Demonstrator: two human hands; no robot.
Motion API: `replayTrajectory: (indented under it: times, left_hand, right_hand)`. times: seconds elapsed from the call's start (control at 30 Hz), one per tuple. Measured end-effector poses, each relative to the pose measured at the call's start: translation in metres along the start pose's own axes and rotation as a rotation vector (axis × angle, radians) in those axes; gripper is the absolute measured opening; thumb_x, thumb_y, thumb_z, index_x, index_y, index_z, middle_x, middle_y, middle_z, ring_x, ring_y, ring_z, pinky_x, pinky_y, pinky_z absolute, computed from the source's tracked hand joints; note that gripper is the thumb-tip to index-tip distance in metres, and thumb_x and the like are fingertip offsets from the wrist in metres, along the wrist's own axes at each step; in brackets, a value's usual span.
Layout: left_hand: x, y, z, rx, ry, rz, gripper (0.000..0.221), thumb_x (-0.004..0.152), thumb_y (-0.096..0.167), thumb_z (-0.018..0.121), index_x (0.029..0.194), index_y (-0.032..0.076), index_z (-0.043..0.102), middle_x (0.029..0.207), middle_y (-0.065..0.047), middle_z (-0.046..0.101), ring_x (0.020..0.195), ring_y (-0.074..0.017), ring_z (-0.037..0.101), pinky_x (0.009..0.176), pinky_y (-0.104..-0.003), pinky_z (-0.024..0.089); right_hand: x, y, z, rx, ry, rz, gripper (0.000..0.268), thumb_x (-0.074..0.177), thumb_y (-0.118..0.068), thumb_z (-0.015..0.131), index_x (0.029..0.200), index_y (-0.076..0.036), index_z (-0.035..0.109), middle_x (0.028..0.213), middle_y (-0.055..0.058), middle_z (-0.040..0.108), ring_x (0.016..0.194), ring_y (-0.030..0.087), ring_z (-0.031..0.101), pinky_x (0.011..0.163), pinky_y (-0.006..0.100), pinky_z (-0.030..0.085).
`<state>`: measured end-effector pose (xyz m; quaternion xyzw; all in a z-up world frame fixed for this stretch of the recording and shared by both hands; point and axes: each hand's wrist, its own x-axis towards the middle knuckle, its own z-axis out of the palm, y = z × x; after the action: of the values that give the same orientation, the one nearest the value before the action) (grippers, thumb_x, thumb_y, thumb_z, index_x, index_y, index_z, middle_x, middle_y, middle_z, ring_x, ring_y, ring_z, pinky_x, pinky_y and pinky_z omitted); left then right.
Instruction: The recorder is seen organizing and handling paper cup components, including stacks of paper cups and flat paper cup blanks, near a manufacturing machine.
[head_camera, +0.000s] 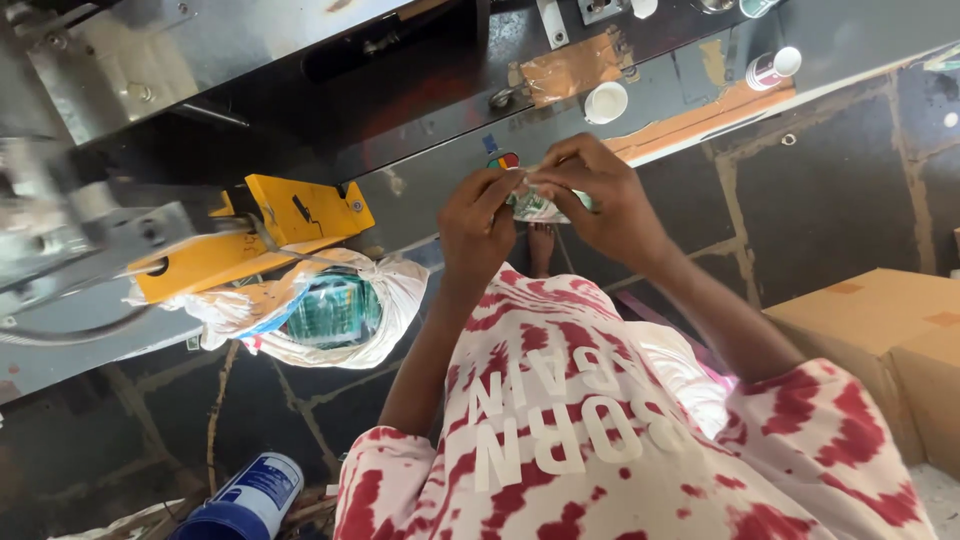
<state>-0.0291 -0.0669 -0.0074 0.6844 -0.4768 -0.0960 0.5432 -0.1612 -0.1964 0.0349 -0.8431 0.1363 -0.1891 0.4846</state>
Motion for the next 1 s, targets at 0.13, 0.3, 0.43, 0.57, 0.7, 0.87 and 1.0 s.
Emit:
replayTrajectory:
  times: [0.13,0.3,0.43,0.57,0.7,0.87,1.0]
  left_hand:
    - [-0.023,-0.025,0.029,-0.074,0.234,-0.17,0.034,0.085,-0.011,0.063,0.112,0.007,0.075,0.101,-0.009,0.072,0.089,-0.0204,0.073,0.079,-0.03,0.057]
    - [-0.049,-0.059,0.056,-0.573,0.368,-0.708,0.025,0.086,-0.01,0.064,0.106,-0.003,0.076,0.088,-0.002,0.068,0.075,-0.0092,0.057,0.069,-0.025,0.047]
    - [-0.06,-0.043,0.052,-0.933,0.336,-0.914,0.021,0.089,-0.01,0.066,0.106,-0.004,0.077,0.083,-0.002,0.064,0.068,-0.0076,0.049,0.061,-0.022,0.039]
    - [-0.062,-0.027,0.039,-0.543,0.186,-0.583,0.019,0.088,-0.01,0.069,0.105,-0.002,0.075,0.093,-0.002,0.066,0.076,-0.0063,0.052,0.067,-0.022,0.044]
    - [-0.064,-0.02,0.024,-0.629,0.06,-0.468,0.019,0.089,-0.009,0.069,0.106,-0.001,0.073,0.099,-0.001,0.065,0.084,-0.0058,0.058,0.07,-0.021,0.047]
    - [-0.063,-0.029,0.004,-0.712,-0.186,-0.536,0.015,0.087,-0.004,0.076,0.101,-0.001,0.072,0.092,0.001,0.055,0.078,-0.0059,0.046,0.068,-0.021,0.038]
    - [-0.058,-0.022,0.003,-0.837,-0.422,-0.485,0.009,0.093,0.003,0.072,0.092,-0.002,0.065,0.099,0.001,0.051,0.096,-0.0091,0.047,0.086,-0.024,0.038]
  right_hand:
    - [-0.008,0.008,0.045,-0.203,0.294,0.134,0.027,0.09,0.009,0.073,0.113,-0.005,0.076,0.11,0.01,0.07,0.096,0.022,0.073,0.081,0.033,0.059]
    - [-0.013,-0.008,0.066,-0.589,0.273,-0.201,0.02,0.086,0.003,0.069,0.106,0.0,0.072,0.117,0.01,0.069,0.107,0.031,0.066,0.094,0.042,0.055]
    - [-0.029,-0.004,0.069,-0.721,0.283,-0.137,0.027,0.093,-0.006,0.067,0.118,0.005,0.068,0.114,0.013,0.067,0.109,0.033,0.061,0.094,0.044,0.051]
    - [-0.044,0.005,0.073,-0.745,0.374,-0.182,0.024,0.091,-0.001,0.069,0.115,0.002,0.063,0.111,0.017,0.065,0.109,0.034,0.062,0.097,0.045,0.052]
    - [-0.059,0.023,0.07,-0.453,0.415,0.0,0.027,0.088,0.003,0.068,0.113,-0.001,0.06,0.113,0.015,0.067,0.11,0.032,0.065,0.094,0.044,0.053]
    - [-0.05,0.004,0.033,0.053,0.334,0.201,0.03,0.092,0.001,0.071,0.117,-0.004,0.054,0.122,0.015,0.06,0.108,0.027,0.072,0.089,0.034,0.062]
    - [-0.06,0.01,0.035,-0.198,0.245,0.012,0.034,0.086,0.004,0.079,0.112,-0.004,0.06,0.117,0.012,0.065,0.103,0.031,0.069,0.086,0.039,0.056]
